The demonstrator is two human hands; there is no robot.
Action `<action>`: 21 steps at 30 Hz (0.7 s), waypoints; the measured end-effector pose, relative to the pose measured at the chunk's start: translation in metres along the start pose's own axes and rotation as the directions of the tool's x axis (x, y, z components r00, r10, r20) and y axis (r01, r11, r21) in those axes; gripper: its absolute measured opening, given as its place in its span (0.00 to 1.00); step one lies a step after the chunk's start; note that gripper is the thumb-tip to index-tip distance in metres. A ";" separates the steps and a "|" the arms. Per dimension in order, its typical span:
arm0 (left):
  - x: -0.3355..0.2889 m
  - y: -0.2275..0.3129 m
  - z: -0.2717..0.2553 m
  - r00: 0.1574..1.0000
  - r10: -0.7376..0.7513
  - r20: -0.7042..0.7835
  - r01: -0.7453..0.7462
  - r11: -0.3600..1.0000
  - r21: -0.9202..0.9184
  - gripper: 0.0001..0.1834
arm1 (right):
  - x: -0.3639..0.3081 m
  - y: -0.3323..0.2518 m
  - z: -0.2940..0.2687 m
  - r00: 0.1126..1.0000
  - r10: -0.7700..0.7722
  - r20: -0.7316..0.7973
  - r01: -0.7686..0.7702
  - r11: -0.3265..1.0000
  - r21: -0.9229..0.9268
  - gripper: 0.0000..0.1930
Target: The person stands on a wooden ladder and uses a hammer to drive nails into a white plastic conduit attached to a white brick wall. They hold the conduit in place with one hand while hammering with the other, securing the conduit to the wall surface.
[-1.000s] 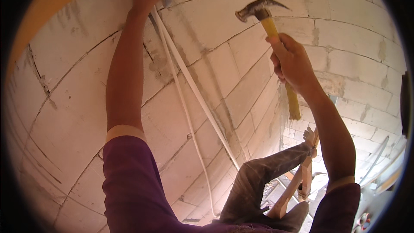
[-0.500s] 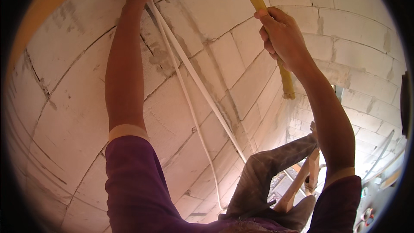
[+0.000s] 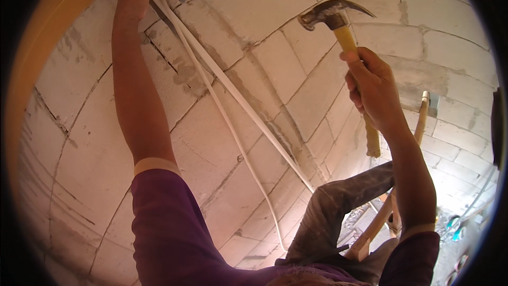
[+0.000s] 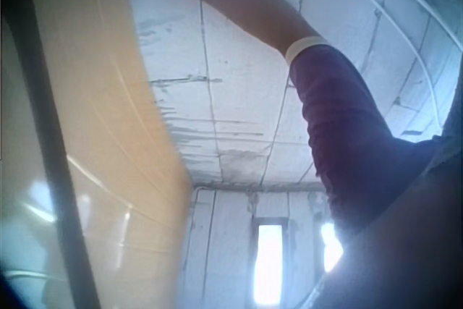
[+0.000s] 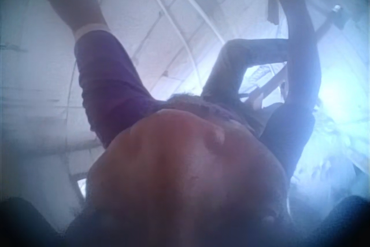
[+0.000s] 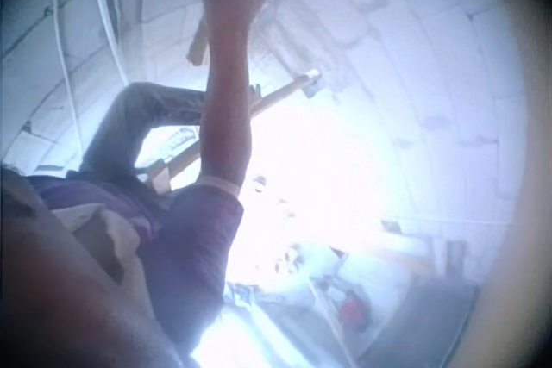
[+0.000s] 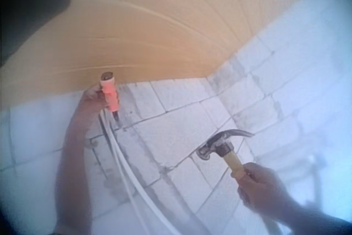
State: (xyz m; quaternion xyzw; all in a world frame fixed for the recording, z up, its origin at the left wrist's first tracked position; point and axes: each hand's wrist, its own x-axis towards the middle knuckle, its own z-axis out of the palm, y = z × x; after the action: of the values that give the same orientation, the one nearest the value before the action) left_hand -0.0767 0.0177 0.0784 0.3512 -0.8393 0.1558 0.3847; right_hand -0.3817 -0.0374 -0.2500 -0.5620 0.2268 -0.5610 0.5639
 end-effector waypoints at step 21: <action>-0.015 0.027 0.028 0.939 -0.293 0.178 0.307 0.950 -0.052 0.15 | 0.003 0.000 0.027 0.925 -0.360 -0.125 0.343 0.929 -0.135 0.15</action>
State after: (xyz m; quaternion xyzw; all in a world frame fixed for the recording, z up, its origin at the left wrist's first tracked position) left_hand -0.1042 0.0293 0.0489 0.4713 -0.8108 0.0319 0.3456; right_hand -0.3571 -0.0301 -0.2415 -0.5810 0.1941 -0.6796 0.4037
